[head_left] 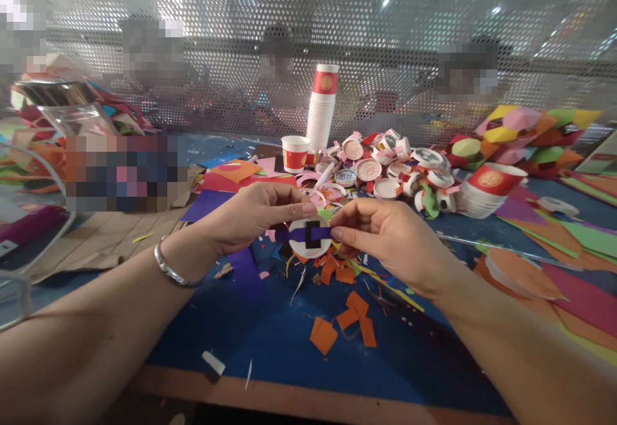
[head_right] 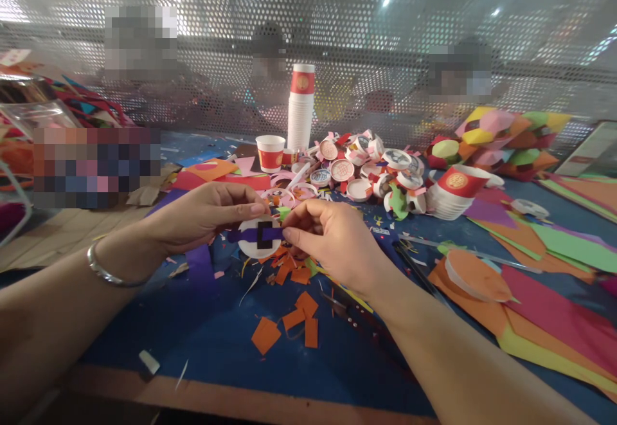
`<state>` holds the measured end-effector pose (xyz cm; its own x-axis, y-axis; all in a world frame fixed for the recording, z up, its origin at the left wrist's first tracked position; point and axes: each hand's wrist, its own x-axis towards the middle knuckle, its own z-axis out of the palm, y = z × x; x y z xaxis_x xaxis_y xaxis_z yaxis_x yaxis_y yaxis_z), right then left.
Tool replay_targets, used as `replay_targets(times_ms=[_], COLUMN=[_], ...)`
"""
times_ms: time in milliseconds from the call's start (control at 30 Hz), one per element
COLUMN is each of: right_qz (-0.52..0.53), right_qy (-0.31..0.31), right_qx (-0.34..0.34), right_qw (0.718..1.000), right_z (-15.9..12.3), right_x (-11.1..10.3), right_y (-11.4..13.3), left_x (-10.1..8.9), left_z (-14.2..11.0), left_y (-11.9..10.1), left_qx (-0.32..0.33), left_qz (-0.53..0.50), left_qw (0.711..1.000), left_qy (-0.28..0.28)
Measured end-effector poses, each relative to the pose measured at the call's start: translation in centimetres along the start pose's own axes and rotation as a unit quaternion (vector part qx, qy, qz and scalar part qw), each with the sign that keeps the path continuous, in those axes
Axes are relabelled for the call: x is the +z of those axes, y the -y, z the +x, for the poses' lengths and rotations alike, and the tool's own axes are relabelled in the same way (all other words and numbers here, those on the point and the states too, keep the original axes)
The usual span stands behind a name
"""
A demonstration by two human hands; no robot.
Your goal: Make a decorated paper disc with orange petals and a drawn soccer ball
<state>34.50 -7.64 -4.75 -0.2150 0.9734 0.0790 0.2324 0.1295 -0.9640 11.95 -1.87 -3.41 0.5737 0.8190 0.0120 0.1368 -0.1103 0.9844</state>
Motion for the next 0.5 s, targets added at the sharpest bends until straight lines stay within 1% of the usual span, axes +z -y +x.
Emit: replay_targets(times_ms=[500], right_qz=[0.007], right_qy=[-0.004], right_qx=[-0.009], right_qw=[1.0], right_z=[-0.01], right_x=[-0.13], right_y=[0.01], left_x=[-0.27], left_z=[-0.02], left_y=[-0.43], left_qx=[0.014], left_qz=[-0.007], left_qw=[1.0], left_qy=[-0.005])
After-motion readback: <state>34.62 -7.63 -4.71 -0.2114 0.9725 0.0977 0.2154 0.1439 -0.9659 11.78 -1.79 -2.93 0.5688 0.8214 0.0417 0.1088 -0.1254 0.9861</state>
